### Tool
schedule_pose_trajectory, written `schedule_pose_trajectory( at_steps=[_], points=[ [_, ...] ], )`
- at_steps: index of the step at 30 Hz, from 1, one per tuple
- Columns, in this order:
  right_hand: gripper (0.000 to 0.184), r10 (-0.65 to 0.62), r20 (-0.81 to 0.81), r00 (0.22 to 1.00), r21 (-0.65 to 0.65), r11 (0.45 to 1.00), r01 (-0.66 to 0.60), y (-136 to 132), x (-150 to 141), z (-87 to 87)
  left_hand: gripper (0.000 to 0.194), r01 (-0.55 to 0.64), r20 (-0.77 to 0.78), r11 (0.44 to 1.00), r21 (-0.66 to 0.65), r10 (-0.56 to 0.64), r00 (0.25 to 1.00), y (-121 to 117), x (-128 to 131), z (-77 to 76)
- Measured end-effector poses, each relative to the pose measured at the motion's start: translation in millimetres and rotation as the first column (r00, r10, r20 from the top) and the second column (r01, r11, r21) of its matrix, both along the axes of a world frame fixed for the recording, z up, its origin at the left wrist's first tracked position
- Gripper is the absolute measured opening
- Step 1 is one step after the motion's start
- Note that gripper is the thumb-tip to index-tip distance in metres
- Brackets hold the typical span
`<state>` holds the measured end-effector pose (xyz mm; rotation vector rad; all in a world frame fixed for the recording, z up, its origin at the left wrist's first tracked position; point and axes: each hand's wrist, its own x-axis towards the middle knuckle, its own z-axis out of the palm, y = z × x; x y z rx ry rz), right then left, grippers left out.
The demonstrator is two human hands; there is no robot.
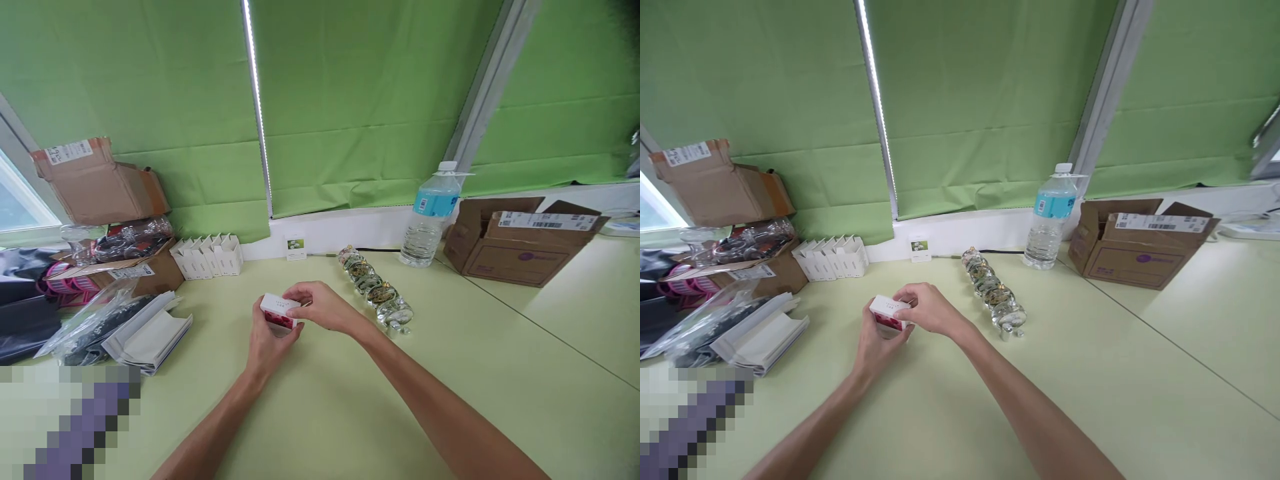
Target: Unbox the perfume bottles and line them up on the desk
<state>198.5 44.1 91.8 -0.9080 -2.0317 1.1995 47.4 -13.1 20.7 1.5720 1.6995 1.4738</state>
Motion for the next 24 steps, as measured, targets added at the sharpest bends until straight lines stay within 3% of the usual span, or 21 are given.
schedule_pose_trajectory(
  at_steps=[7, 18, 24],
  points=[
    [0.027, 0.037, 0.058, 0.998, 0.042, 0.998, -0.039, -1, 2, 4.8, 0.081, -0.009, -0.03, 1.0, -0.021, 0.008, 1.0, -3, 1, 2.7],
    [0.024, -0.233, 0.283, 0.931, 0.317, 0.938, 0.138, -16, -1, 17.0, 0.08, -0.024, -0.227, 0.995, 0.102, 0.047, 0.973, 0, 1, -7.0],
    [0.023, -0.206, 0.262, 0.943, 0.293, 0.948, 0.126, -11, 3, 14.8, 0.085, -0.013, -0.272, 0.995, 0.099, 0.039, 0.961, 1, 1, -8.5]
  ],
)
